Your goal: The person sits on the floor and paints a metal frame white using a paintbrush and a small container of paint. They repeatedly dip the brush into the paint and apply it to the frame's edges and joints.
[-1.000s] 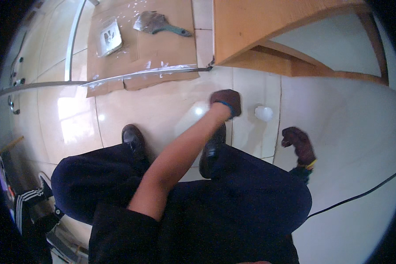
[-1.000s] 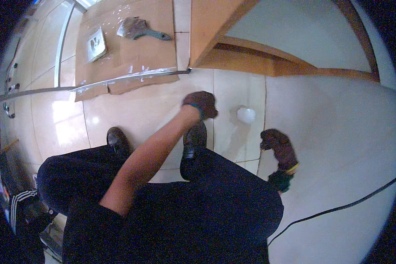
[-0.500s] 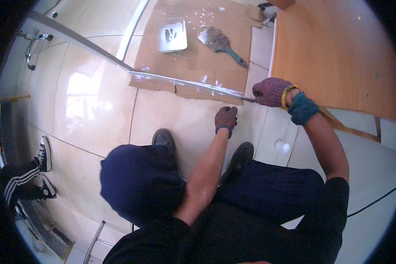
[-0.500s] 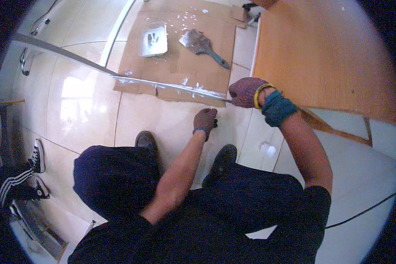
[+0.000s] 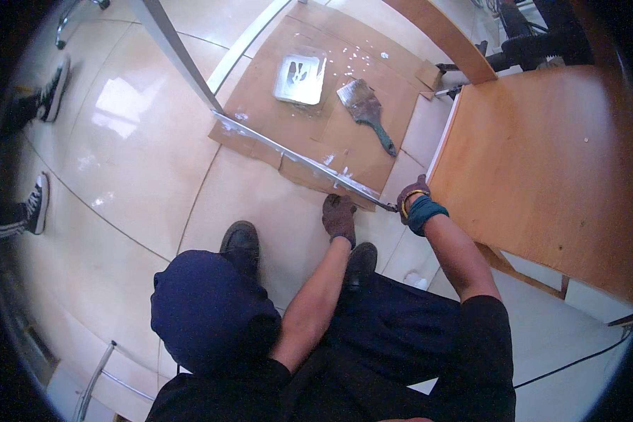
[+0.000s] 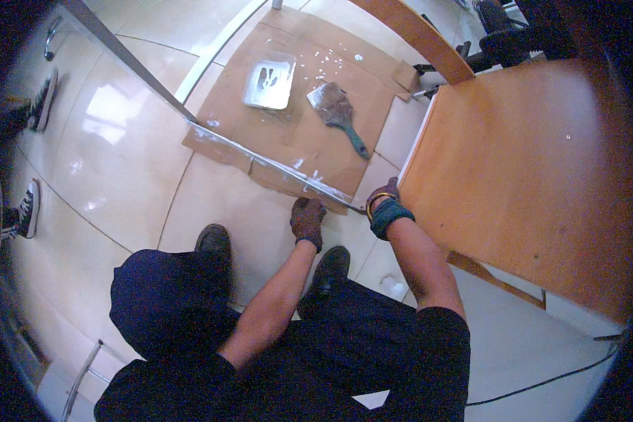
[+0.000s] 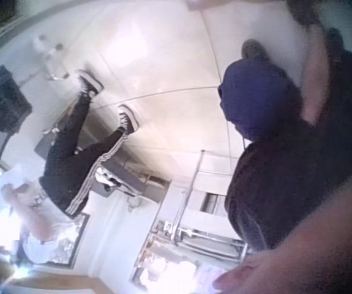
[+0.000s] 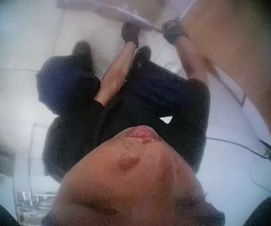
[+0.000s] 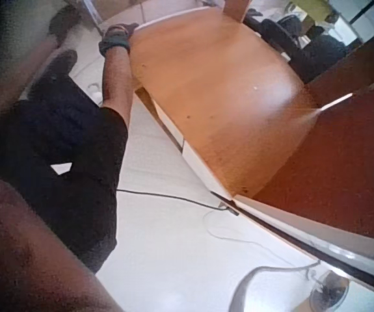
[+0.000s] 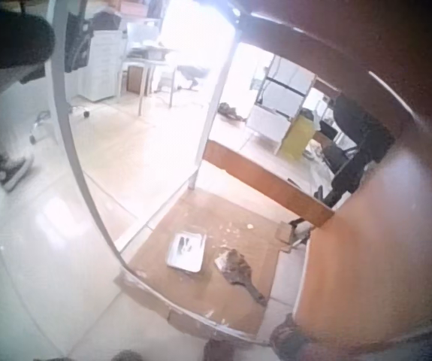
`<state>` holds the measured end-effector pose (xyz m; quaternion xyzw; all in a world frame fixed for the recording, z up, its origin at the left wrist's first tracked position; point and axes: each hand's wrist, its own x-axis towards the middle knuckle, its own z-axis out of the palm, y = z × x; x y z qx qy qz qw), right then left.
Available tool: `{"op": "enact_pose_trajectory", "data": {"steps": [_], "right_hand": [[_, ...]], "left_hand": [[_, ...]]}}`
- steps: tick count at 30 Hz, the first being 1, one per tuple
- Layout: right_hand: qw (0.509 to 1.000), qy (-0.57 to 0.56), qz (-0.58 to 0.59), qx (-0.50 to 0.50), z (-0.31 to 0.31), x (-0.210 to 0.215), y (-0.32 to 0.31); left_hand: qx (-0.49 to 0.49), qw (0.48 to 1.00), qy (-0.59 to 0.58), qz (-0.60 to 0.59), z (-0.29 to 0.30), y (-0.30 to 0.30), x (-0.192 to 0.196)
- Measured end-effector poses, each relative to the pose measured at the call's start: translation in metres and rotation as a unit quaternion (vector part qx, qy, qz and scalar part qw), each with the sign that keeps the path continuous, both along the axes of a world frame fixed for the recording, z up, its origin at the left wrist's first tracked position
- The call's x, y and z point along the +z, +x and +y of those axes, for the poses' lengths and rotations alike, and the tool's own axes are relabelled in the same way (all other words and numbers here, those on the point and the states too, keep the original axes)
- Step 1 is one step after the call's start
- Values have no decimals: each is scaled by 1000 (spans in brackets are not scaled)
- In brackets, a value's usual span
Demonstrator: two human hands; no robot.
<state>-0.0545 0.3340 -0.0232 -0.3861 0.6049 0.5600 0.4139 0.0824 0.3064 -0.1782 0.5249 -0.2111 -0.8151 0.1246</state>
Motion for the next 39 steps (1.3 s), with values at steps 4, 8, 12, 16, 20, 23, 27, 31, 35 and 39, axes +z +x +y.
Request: {"op": "enact_pose_trajectory", "data": {"steps": [4, 8, 12, 16, 20, 23, 27, 31, 35, 39], "right_hand": [[999, 3, 18, -27, 32, -33, -16], [997, -54, -20, -51, 41, -34, -28], [998, -59, -20, -22, 37, -26, -20], [998, -56, -14, 4, 36, -25, -17], [997, -70, -9, 18, 49, -32, -18], [997, -70, -9, 19, 50, -32, -18], [996, -81, -27, 14, 52, -36, -23], [996, -70, -43, -20, 41, -27, -25], [998, -46, -42, -10, 42, -28, -24], [996, -65, -53, -1, 42, -27, -25]], "left_hand": [[53, 996, 61, 36, 12, -5, 8], [106, 990, 79, 45, 18, -3, 9], [46, 997, 61, -26, 5, -5, 28], [-80, 981, -62, -168, -13, -6, 13], [-107, 910, -264, -302, -50, -7, 26], [-109, 881, -320, -330, -68, -3, 23], [-73, 885, -329, -320, -68, -2, 26], [-32, 918, -273, -288, -61, -6, 26], [6, 927, -207, -314, -68, -10, 28], [-26, 931, -184, -315, -75, -9, 30]]}}
